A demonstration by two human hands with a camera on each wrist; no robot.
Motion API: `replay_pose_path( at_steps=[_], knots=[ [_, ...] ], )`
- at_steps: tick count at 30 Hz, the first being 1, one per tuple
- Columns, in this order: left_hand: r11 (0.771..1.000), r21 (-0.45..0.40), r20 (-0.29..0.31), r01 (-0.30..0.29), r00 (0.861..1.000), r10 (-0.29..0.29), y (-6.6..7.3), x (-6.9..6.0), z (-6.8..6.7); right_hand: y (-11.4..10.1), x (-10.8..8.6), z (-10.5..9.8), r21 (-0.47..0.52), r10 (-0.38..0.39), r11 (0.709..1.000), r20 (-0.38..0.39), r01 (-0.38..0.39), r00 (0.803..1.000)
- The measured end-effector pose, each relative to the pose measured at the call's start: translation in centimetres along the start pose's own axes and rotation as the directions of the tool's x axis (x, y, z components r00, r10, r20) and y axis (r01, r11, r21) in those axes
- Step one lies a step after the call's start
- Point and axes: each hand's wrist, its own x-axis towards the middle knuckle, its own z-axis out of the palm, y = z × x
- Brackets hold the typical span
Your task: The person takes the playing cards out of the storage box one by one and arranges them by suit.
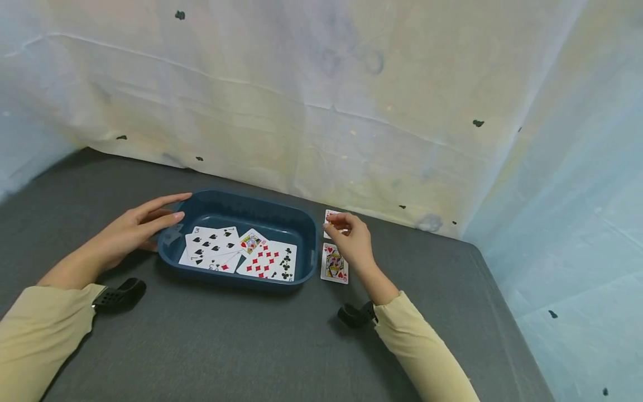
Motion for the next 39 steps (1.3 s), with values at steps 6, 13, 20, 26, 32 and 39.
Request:
replay_pose_path(
  at_steps=[6, 13, 20, 26, 32, 39],
  knots=[
    [1.000, -0.006, 0.009, -0.002, 1.000, 0.002, -0.1, 0.0, -0.1, -3.5, 0.4, 1.7, 0.192, -0.014, 0.981, 0.040, 0.006, 0.999],
    [1.000, -0.015, 0.006, -0.007, 1.000, 0.007, -0.1, 0.0, -0.1, -5.7, 0.6, 4.4, 0.260, 0.013, 0.965, 0.120, -0.044, 0.993],
    [1.000, -0.015, 0.006, -0.004, 1.000, 0.004, -0.1, 0.2, 0.1, -6.5, 0.1, 7.1, 0.173, 0.055, 0.980, 0.249, -0.101, 0.967],
    [1.000, -0.015, 0.006, -0.007, 1.000, 0.007, -0.1, 0.3, 0.1, -6.5, 0.0, 8.2, -0.033, 0.111, 0.994, 0.327, -0.106, 0.939],
    [1.000, -0.013, 0.008, -0.010, 1.000, 0.011, -0.2, 0.2, 0.0, -6.3, 0.0, 8.8, -0.139, 0.088, 0.990, 0.361, -0.039, 0.928],
    [1.000, -0.008, 0.004, 0.004, 1.000, -0.004, -0.1, 0.1, 0.2, -6.3, 0.0, 9.2, -0.269, 0.053, 0.962, 0.387, 0.058, 0.921]
  ],
)
